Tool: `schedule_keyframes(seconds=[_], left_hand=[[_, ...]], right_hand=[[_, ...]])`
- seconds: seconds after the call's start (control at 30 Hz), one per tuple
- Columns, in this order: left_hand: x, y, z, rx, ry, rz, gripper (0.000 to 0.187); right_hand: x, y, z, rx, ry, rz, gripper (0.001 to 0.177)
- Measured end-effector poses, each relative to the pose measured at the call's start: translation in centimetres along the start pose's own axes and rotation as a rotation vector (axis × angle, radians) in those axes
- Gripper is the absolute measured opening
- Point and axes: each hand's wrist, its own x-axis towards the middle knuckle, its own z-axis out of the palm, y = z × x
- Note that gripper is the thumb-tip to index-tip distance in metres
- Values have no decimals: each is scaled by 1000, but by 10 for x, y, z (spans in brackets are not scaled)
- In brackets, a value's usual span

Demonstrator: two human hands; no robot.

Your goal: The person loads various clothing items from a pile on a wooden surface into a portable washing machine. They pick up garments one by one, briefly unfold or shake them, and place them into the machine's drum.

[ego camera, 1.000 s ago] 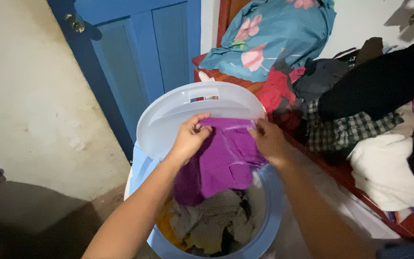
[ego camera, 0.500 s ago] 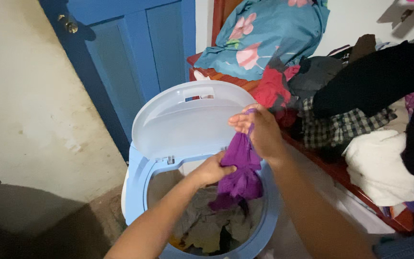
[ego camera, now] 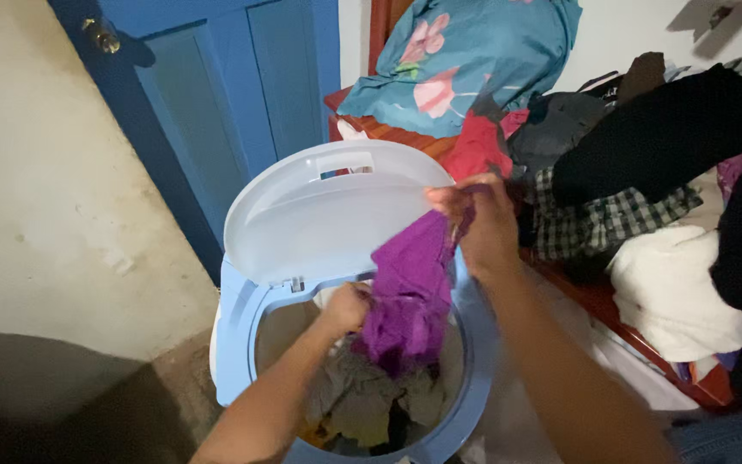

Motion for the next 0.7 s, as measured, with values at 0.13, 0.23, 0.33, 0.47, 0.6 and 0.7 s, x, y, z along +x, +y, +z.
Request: schedule_keyframes(seconds=[0.13,0.23,0.33,0.47,0.6,0.7], left_hand=[[39,-39,-22,-318,387,149,30],[37,-39,-56,-637,391,29,38],[29,-7,-93,-1284,309,-141,46],[4,17,-128,-1423,461,-26,56],[-4,30,-137,-1553,537,251,61],[-31,55,-145,-1480,425,194,72]], right_hand=[[1,3,-20,56,66,-85,22],[-3,3,-29,-94,199,-85,23],[-8,5,-39,-323,229,-209,26],[-14,1,-39,-779,284,-357,23],[-21,-11,-34,-1125,136,-740,21],[-19,-15,-32,-1292,91,-855,23]])
